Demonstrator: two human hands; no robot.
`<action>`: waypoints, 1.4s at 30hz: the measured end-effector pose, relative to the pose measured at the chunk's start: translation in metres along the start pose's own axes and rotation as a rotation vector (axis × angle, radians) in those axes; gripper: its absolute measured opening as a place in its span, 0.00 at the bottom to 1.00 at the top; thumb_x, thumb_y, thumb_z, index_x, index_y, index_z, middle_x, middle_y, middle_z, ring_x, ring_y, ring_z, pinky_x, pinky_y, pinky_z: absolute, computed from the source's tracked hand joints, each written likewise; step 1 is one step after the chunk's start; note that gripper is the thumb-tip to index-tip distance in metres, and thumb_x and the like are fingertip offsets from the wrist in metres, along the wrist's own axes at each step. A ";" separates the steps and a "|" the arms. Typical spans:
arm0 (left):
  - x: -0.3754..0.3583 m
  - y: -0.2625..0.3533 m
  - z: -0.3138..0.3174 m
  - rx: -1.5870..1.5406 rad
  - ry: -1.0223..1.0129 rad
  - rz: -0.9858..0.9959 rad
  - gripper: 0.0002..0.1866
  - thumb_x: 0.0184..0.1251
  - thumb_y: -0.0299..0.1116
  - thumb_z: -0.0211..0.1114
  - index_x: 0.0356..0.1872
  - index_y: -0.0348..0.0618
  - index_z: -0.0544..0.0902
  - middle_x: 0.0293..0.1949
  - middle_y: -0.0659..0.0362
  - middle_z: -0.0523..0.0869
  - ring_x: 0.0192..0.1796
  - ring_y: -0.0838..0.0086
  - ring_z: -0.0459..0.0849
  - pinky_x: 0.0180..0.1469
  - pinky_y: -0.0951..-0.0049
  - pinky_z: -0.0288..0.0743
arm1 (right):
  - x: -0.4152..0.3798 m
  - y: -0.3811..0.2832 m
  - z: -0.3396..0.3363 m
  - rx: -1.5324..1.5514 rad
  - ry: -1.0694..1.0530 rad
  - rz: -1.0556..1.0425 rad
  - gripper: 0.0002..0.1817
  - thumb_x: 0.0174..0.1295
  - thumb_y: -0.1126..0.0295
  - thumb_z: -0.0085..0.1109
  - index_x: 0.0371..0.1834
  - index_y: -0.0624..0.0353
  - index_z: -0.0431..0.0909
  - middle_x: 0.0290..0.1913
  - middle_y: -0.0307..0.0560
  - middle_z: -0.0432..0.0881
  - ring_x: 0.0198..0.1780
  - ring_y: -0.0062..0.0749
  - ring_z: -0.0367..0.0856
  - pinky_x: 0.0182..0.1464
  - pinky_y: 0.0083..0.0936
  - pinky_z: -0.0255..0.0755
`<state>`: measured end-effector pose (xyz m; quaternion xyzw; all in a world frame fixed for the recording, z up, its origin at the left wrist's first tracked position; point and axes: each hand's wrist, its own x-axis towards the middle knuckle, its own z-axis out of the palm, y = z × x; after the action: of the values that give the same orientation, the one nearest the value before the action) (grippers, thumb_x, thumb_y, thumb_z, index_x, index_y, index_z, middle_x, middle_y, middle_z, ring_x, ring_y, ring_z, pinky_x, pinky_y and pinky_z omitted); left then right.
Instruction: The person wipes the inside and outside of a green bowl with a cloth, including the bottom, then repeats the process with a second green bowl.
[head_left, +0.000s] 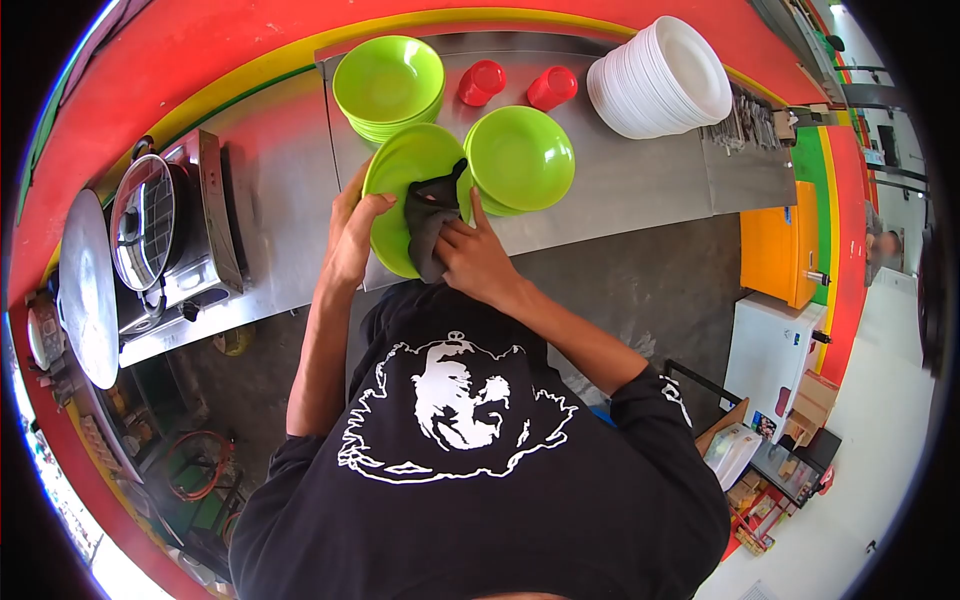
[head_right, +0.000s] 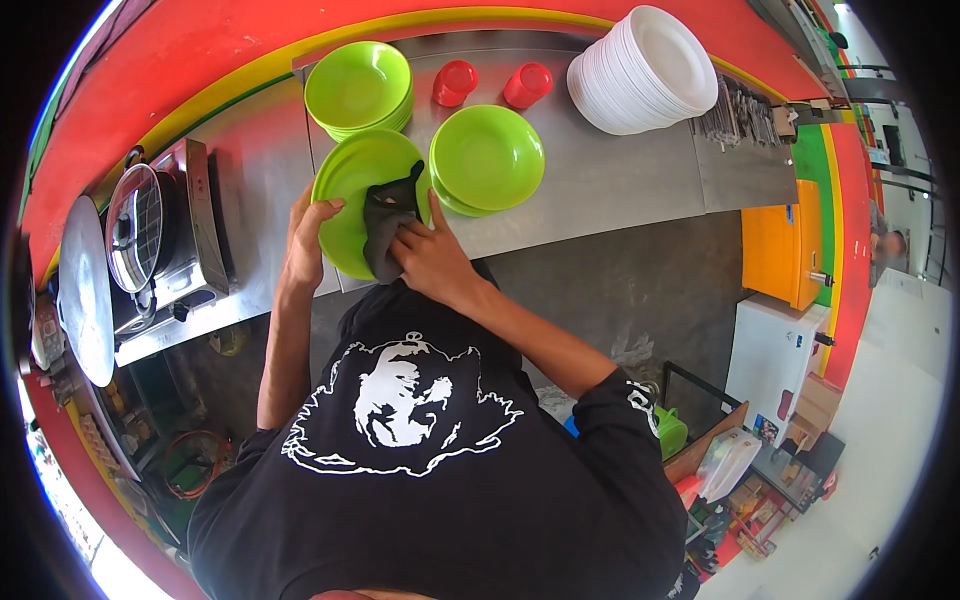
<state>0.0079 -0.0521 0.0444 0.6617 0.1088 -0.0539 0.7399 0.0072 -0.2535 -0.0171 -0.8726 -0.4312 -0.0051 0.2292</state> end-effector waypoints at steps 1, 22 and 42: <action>0.001 0.000 0.006 -0.046 0.014 -0.007 0.32 0.60 0.38 0.56 0.66 0.30 0.74 0.54 0.51 0.83 0.59 0.67 0.78 0.65 0.68 0.67 | 0.001 -0.003 -0.006 -0.014 -0.003 0.001 0.23 0.43 0.72 0.69 0.47 0.62 0.81 0.47 0.50 0.84 0.57 0.42 0.81 0.77 0.60 0.50; 0.021 0.006 0.116 -0.177 0.095 0.130 0.33 0.64 0.38 0.62 0.69 0.35 0.68 0.59 0.50 0.79 0.61 0.67 0.76 0.63 0.67 0.69 | -0.026 0.083 -0.064 0.150 0.097 -0.131 0.18 0.38 0.74 0.67 0.37 0.61 0.83 0.40 0.44 0.85 0.50 0.38 0.84 0.80 0.66 0.35; 0.004 -0.031 0.191 -0.239 0.285 0.158 0.26 0.70 0.39 0.60 0.64 0.32 0.72 0.52 0.52 0.82 0.54 0.68 0.81 0.60 0.69 0.73 | -0.056 0.096 -0.084 0.329 0.010 -0.182 0.23 0.41 0.70 0.73 0.43 0.62 0.80 0.41 0.48 0.85 0.52 0.40 0.83 0.75 0.51 0.57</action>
<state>0.0221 -0.2453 0.0324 0.5765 0.1657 0.1116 0.7923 0.0597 -0.3795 0.0082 -0.7806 -0.5024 0.0404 0.3696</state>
